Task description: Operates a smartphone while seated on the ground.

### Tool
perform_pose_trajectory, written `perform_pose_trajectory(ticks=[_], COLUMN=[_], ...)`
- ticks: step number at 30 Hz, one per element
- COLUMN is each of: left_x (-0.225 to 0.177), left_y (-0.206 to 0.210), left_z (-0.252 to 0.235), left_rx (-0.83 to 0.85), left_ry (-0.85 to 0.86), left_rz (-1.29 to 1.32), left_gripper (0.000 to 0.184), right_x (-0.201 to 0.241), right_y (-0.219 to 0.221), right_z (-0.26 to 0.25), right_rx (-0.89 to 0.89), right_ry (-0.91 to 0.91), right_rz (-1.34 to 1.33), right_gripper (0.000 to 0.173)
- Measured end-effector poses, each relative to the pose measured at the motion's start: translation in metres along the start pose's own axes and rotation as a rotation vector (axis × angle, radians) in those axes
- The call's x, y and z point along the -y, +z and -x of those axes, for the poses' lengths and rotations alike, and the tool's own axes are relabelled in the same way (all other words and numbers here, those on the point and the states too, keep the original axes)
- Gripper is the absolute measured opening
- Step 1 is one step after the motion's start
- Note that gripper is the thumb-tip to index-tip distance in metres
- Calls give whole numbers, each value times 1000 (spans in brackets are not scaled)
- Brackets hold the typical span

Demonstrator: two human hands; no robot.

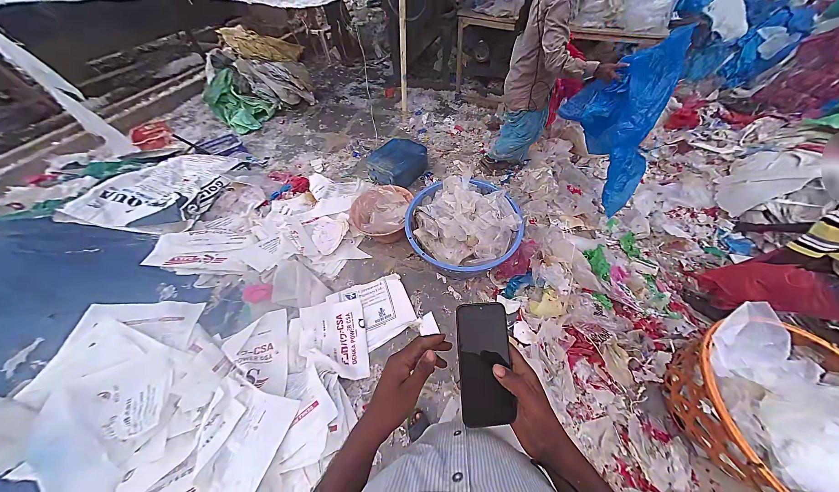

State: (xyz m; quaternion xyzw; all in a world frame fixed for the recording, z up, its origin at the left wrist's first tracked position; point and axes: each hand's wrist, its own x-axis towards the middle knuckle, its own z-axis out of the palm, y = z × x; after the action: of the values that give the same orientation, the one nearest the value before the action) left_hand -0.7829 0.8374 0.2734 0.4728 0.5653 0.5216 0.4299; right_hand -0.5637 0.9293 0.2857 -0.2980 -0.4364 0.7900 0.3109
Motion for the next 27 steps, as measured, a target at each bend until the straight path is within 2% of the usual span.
perform_pose_trajectory(ticks=[7, 12, 27], left_x=[0, -6, -8], left_y=[2, 5, 12], left_z=[4, 5, 6], left_rx=[25, 55, 40], left_ry=[-44, -50, 15], left_rz=[23, 18, 68], left_gripper=[42, 41, 41], right_x=[2, -1, -3], right_y=[4, 6, 2], right_z=[1, 4, 4], right_rx=[-6, -7, 11], right_ry=[-35, -45, -34], right_rz=[44, 56, 112], right_gripper=[71, 63, 52])
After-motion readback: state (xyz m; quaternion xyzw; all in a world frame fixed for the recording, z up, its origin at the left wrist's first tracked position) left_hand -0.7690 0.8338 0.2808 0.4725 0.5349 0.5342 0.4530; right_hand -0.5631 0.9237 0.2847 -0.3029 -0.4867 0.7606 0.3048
